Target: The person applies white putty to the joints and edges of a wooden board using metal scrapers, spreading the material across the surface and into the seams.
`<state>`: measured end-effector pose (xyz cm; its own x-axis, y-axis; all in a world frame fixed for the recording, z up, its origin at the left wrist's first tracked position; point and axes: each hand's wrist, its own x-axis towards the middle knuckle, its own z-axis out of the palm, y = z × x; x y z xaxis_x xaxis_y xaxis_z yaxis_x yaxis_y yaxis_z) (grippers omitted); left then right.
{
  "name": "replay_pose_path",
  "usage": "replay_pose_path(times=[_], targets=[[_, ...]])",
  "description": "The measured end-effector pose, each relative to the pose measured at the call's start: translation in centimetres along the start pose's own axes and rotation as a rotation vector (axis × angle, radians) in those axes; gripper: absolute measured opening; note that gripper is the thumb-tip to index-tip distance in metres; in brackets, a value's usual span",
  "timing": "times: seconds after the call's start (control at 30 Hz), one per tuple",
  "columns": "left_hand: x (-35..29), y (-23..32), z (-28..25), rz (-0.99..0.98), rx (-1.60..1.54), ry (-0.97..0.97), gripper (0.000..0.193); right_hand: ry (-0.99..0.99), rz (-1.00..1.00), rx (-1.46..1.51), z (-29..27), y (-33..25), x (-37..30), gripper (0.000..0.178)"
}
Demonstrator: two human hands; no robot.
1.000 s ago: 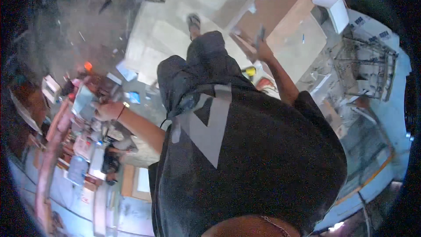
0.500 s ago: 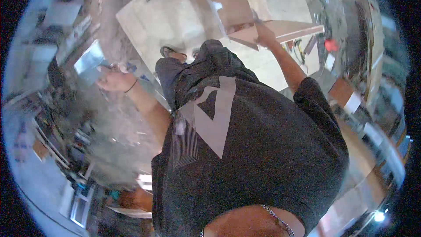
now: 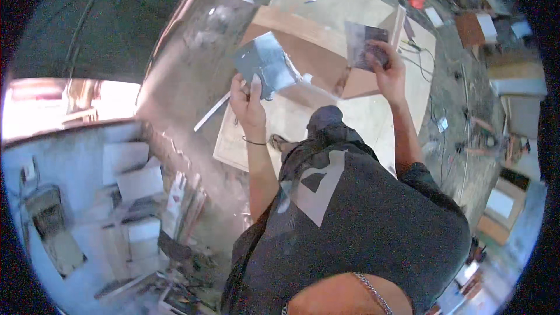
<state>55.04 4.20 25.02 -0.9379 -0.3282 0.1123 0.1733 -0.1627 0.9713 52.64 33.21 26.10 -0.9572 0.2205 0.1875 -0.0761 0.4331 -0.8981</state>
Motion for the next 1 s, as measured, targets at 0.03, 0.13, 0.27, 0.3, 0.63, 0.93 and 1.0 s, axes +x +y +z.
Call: replay_pose_path(times=[0.03, 0.13, 0.27, 0.3, 0.63, 0.93, 1.0], targets=[[0.7, 0.8, 0.4, -0.016, -0.007, -0.041, 0.027, -0.014, -0.145, -0.002, 0.0, -2.3, -0.7, 0.038], [3.0, 4.4, 1.5, -0.161, 0.175, -0.369, 0.02, 0.011, -0.179, -0.004, 0.3, -7.5, -2.6, 0.052], [6.4, 4.5, 4.1, 0.073, 0.216, -0.562, 0.023, 0.077, -0.14, -0.168, 0.7, -8.3, -2.7, 0.063], [7.1, 4.9, 4.9, 0.089, 0.205, -0.605, 0.023, 0.071, -0.145, -0.272, 0.6, -8.2, -2.6, 0.062], [10.3, 0.2, 12.8, 0.031, 0.12, -0.817, 0.02, 0.391, 0.395, 0.114, 3.3, -5.6, -7.9, 0.041], [13.1, -2.8, 20.4, -0.173, -0.051, -1.112, 0.031, 1.007, 0.363, 0.362, 9.0, -5.9, -4.9, 0.037], [14.5, -2.8, 20.4, -0.124, 0.042, -1.113, 0.026, 1.066, 0.404, 0.102, 9.9, -6.7, -5.3, 0.028]])
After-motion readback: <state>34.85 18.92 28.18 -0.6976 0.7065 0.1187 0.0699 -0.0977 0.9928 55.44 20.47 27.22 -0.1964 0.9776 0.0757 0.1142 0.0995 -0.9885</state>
